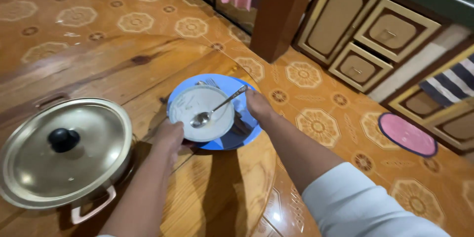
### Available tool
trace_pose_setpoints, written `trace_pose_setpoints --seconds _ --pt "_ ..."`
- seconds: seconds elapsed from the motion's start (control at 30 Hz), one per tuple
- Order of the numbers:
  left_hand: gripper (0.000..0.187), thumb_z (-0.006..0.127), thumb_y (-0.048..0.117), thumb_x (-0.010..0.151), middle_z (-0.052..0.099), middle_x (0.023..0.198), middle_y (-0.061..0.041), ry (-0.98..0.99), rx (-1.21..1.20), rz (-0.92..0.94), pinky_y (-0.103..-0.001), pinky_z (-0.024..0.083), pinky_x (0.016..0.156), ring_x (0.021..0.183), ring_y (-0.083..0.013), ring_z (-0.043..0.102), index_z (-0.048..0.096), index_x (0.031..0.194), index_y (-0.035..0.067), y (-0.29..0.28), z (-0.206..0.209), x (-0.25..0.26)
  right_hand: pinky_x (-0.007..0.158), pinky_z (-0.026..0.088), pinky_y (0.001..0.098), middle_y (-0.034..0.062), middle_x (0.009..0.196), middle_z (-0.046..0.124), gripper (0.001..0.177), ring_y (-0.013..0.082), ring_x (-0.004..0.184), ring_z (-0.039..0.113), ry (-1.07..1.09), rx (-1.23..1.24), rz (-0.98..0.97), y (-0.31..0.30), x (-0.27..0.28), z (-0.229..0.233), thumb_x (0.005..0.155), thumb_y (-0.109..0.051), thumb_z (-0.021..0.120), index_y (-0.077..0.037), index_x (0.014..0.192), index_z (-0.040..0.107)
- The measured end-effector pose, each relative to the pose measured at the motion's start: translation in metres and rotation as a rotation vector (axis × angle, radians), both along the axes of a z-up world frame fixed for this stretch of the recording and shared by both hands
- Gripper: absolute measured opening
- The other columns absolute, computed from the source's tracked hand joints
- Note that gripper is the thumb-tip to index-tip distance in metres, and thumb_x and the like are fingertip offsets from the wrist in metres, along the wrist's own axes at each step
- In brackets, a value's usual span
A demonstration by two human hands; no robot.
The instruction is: Clearing dishes from a dining table and wiping the surface with a cloth
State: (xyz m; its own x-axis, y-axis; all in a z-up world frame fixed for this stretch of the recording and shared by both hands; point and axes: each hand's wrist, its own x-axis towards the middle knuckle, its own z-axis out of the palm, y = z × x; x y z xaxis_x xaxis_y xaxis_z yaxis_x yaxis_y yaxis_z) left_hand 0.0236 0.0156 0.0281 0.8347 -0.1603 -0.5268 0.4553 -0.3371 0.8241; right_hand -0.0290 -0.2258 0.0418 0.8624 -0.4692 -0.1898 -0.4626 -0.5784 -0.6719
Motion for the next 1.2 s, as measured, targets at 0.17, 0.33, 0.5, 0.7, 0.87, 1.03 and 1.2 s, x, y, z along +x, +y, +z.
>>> trace_pose_setpoints --seconds 0.17,0.33,0.5,0.7,0.87,1.03,1.2 --pt "0.067 0.06 0.042 0.087 0.042 0.149 -0.016 -0.124 0.268 0.057 -0.059 0.052 0.099 0.13 -0.0425 0.047 0.051 0.152 0.027 0.002 -0.08 0.05 0.123 0.03 0.0542 0.0221 0.152 0.053 0.075 0.0393 0.146 0.044 0.166 0.066 -0.192 0.024 -0.008 0.03 0.101 -0.046 0.014 -0.001 0.148 0.052" --pt "0.074 0.062 0.037 0.092 0.032 0.157 -0.022 -0.056 0.03 0.14 -0.064 0.039 0.114 0.146 -0.0443 0.033 0.036 0.159 0.018 -0.01 -0.005 0.022 0.123 0.029 0.0541 0.0183 0.153 0.053 0.073 0.0363 0.146 0.044 0.22 -0.013 -0.203 0.011 0.006 0.004 0.102 -0.05 0.016 -0.007 0.151 0.049" --pt "0.084 0.077 0.033 0.085 0.039 0.153 -0.016 -0.073 -0.4 0.337 -0.041 0.039 0.109 0.138 -0.0314 0.044 0.038 0.157 0.02 -0.01 0.005 0.015 0.119 0.036 0.0523 0.019 0.149 0.054 0.072 0.0378 0.144 0.046 0.198 -0.03 -0.264 -0.028 0.031 -0.061 0.095 -0.057 0.046 -0.013 0.152 0.049" --pt "0.085 0.072 0.034 0.091 0.025 0.169 -0.012 -0.091 -0.34 0.299 -0.048 0.021 0.125 0.155 -0.0345 0.025 0.025 0.162 0.026 -0.016 0.03 0.011 0.122 0.03 0.053 0.019 0.155 0.04 0.078 0.0412 0.149 0.035 0.207 -0.103 -0.252 -0.005 0.003 -0.011 0.094 -0.058 0.045 -0.015 0.159 0.038" --pt "0.09 0.083 0.039 0.079 0.043 0.155 -0.016 -0.109 -0.267 0.254 -0.046 0.031 0.116 0.142 -0.0312 0.042 0.041 0.155 0.019 -0.018 0.009 0.018 0.115 0.04 0.0521 0.0273 0.145 0.051 0.08 0.0433 0.141 0.046 0.096 0.16 -0.33 -0.019 0.004 -0.067 0.091 -0.055 0.059 -0.005 0.151 0.043" --pt "0.084 0.083 0.037 0.079 0.05 0.147 -0.02 -0.11 -0.257 0.212 -0.047 0.034 0.114 0.138 -0.033 0.046 0.048 0.15 0.009 -0.024 -0.013 0.023 0.095 0.055 0.0442 0.0223 0.117 0.069 0.057 0.0376 0.12 0.065 -0.207 0.375 -0.513 -0.001 -0.006 -0.072 0.086 -0.029 0.077 0.0 0.131 0.056" --pt "0.055 0.068 0.023 0.088 0.069 0.124 -0.014 0.02 -0.236 0.215 -0.044 0.053 0.084 0.105 -0.0308 0.066 0.057 0.141 0.017 -0.035 0.025 -0.004 0.083 0.049 0.0443 0.0117 0.108 0.065 0.031 0.0287 0.098 0.062 -0.181 0.398 -0.653 -0.009 -0.038 -0.076 0.091 -0.02 0.069 -0.013 0.117 0.053"
